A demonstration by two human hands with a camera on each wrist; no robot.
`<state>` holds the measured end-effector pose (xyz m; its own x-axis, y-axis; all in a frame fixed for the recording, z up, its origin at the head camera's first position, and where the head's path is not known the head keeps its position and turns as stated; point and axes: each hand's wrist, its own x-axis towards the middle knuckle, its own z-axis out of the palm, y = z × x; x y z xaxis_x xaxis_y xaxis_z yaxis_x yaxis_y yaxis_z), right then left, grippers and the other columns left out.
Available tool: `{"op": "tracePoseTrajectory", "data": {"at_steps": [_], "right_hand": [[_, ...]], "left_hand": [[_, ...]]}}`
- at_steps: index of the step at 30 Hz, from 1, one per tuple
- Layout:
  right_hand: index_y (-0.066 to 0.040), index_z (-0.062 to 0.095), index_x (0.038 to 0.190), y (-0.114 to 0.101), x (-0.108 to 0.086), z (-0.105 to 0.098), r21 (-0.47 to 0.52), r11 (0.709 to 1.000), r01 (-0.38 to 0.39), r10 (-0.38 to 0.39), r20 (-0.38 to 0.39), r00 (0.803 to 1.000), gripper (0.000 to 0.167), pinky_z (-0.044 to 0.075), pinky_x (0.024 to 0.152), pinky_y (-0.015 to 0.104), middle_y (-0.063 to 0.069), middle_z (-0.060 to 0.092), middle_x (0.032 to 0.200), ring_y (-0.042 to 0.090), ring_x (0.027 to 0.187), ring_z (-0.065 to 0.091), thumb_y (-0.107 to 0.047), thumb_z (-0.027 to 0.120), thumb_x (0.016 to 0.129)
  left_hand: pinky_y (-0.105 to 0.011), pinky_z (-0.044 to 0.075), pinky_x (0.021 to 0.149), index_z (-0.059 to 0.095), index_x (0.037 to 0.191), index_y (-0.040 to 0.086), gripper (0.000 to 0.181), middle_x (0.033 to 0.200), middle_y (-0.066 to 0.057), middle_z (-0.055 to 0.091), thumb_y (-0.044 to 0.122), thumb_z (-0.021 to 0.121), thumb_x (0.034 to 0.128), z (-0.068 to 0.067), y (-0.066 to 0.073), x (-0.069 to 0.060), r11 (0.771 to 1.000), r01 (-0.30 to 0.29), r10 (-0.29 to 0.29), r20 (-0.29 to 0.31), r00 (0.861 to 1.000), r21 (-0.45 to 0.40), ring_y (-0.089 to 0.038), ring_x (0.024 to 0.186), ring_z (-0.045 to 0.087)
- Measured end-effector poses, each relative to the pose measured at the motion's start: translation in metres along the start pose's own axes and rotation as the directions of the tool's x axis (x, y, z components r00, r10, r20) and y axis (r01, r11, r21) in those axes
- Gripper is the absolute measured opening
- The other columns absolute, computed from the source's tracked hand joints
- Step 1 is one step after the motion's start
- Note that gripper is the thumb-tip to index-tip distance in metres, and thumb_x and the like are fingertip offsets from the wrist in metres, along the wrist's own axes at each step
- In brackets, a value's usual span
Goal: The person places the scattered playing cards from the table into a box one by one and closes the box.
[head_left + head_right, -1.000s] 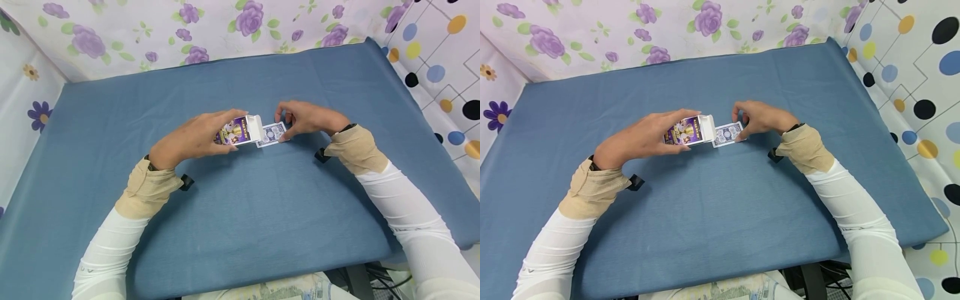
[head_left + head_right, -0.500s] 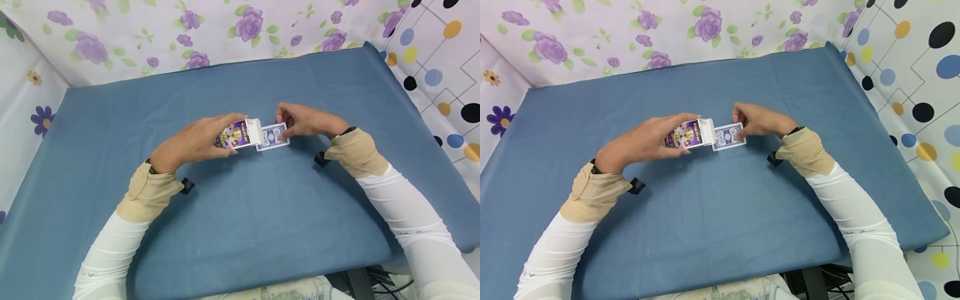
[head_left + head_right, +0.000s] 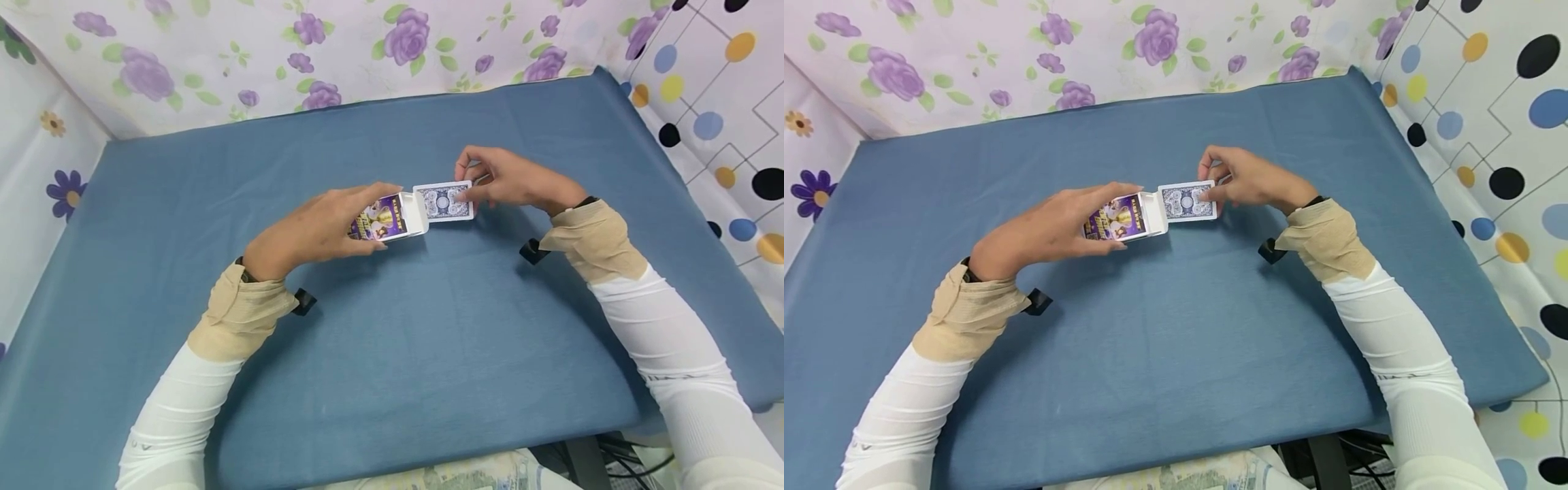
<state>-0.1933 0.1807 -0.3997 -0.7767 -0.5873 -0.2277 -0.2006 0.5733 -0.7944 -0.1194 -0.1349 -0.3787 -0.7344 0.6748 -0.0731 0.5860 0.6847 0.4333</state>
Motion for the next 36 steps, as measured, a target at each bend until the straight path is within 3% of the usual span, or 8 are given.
{"op": "tracePoseTrajectory", "data": {"at_steps": [7,17,21,29,33,36], "right_hand": [[-0.006,0.051,0.115,-0.005,-0.003,-0.002,0.044,0.999,0.001,-0.001,-0.002,1.000,0.024,0.049,0.057,0.038,0.017,0.070,0.092,0.043,0.070,0.069,-0.012,0.067,0.099],[-0.006,0.053,0.116,-0.012,-0.010,-0.009,0.062,0.994,0.091,-0.079,-0.178,0.981,0.025,0.048,0.049,0.036,0.019,0.067,0.089,0.043,0.062,0.068,-0.013,0.068,0.098],[-0.007,0.054,0.117,-0.017,-0.012,-0.010,0.087,0.986,0.140,-0.113,-0.262,0.958,0.027,0.045,0.046,0.033,0.020,0.064,0.085,0.037,0.057,0.067,-0.016,0.070,0.097],[-0.003,0.057,0.120,-0.035,-0.022,-0.008,0.123,0.952,0.280,-0.204,-0.427,0.881,0.028,0.041,0.045,0.030,0.022,0.062,0.082,0.029,0.052,0.064,-0.011,0.069,0.096],[0.001,0.057,0.119,-0.049,-0.030,-0.005,0.153,0.935,0.319,-0.221,-0.451,0.865,0.027,0.040,0.045,0.030,0.023,0.060,0.080,0.029,0.051,0.063,-0.007,0.068,0.096],[0.001,0.057,0.118,-0.054,-0.034,-0.004,0.164,0.932,0.322,-0.220,-0.450,0.866,0.027,0.040,0.045,0.029,0.022,0.060,0.079,0.029,0.051,0.063,-0.006,0.068,0.096]], "left_hand": [[-0.037,0.049,0.081,0.035,0.156,0.027,0.077,0.143,-0.006,0.053,0.031,0.077,0.0914,0.000,-0.001,-0.001,1.000,0.011,-0.011,0.002,1.000,-0.004,-0.020,0.098,0.057],[-0.035,0.050,0.079,0.036,0.156,0.025,0.077,0.139,-0.007,0.056,0.028,0.078,0.0906,0.000,-0.002,0.000,1.000,-0.005,0.005,-0.012,1.000,-0.008,-0.020,0.098,0.058],[-0.035,0.050,0.079,0.036,0.156,0.025,0.077,0.135,-0.007,0.057,0.028,0.078,0.0905,-0.001,-0.002,-0.002,1.000,0.001,-0.001,-0.017,1.000,-0.007,-0.020,0.098,0.057],[-0.037,0.051,0.081,0.036,0.155,0.028,0.078,0.134,-0.006,0.058,0.027,0.079,0.0900,-0.003,-0.002,-0.004,1.000,0.022,-0.023,-0.026,0.999,-0.017,-0.021,0.099,0.057],[-0.037,0.051,0.080,0.036,0.155,0.027,0.078,0.133,-0.006,0.058,0.027,0.078,0.0900,-0.003,-0.003,-0.003,1.000,0.016,-0.017,-0.029,0.999,-0.021,-0.021,0.099,0.057],[-0.036,0.051,0.079,0.036,0.155,0.026,0.078,0.132,-0.005,0.059,0.027,0.078,0.0902,-0.003,-0.003,-0.002,1.000,0.007,-0.007,-0.030,1.000,-0.020,-0.020,0.098,0.058]]}}
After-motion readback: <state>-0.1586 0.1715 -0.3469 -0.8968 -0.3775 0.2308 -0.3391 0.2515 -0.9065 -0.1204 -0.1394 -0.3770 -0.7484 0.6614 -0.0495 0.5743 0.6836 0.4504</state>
